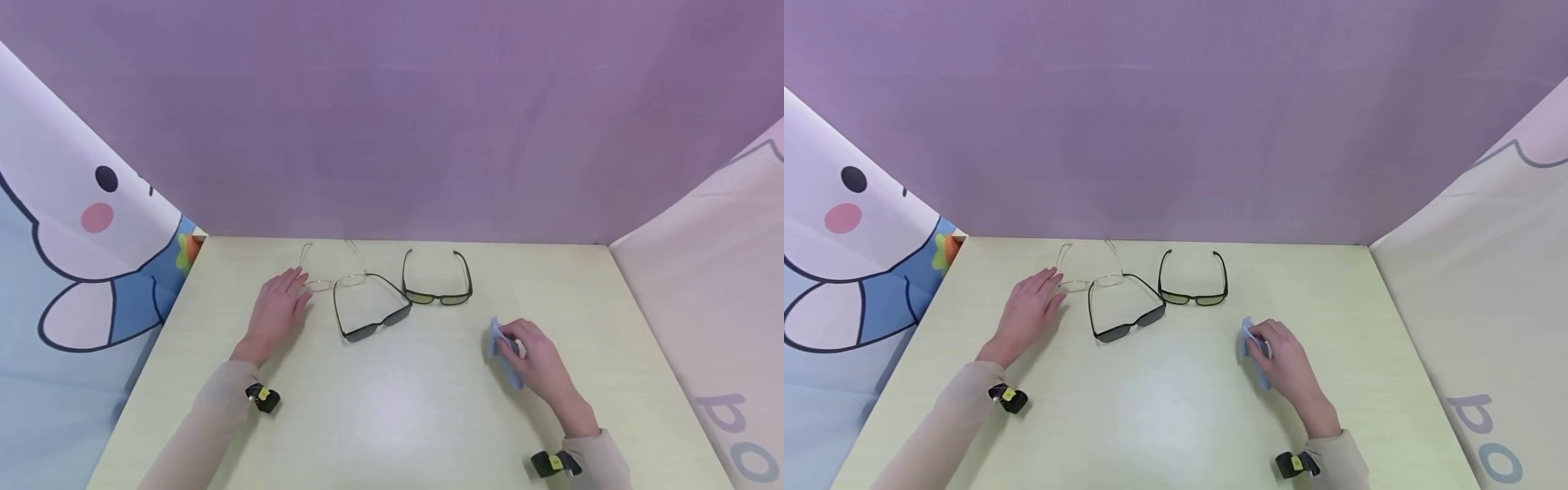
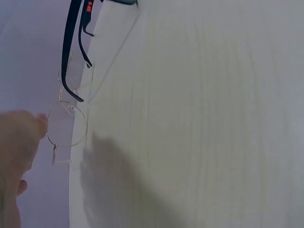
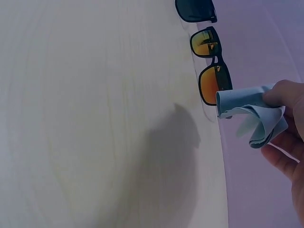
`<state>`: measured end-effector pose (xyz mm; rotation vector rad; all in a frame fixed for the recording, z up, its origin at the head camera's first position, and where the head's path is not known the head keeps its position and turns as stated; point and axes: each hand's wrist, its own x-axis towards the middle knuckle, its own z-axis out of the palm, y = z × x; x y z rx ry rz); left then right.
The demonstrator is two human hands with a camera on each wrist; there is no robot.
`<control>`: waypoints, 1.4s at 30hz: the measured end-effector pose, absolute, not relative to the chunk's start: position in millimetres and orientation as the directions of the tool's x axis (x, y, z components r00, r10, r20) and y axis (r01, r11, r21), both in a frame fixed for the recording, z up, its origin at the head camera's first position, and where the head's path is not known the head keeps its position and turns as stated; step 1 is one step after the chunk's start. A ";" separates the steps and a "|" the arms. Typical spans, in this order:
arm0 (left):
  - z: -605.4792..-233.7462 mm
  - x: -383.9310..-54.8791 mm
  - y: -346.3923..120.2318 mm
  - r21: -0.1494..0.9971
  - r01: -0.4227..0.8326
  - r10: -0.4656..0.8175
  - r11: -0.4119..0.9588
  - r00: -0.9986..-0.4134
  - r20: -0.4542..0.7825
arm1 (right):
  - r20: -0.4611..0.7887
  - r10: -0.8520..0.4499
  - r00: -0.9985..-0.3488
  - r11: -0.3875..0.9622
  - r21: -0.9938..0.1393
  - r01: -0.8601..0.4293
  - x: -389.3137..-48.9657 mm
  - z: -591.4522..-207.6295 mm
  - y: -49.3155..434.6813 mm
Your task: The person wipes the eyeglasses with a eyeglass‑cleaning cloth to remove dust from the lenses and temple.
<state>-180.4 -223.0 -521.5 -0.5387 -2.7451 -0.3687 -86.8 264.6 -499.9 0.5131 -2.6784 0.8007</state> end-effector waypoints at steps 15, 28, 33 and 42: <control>-526.9 -201.1 -228.4 0.195 0.413 0.337 0.889 -0.881 0.331 | 0.354 -0.256 -0.900 0.776 -0.479 -0.410 -84.4 -501.7 263.7; -518.1 -196.2 -221.0 0.335 0.407 0.335 0.850 -0.908 0.252 | 0.373 -0.266 -0.889 0.765 -0.479 -0.430 -84.2 -502.6 261.5; -514.3 -189.9 -218.6 0.369 0.420 0.307 0.829 -0.894 0.327 | 0.374 -0.272 -0.887 0.760 -0.481 -0.436 -84.2 -503.1 260.8; -504.6 -175.8 -212.6 0.413 0.431 0.258 0.802 -0.874 0.411 | 0.403 -0.284 -0.870 0.749 -0.473 -0.464 -85.1 -502.2 258.8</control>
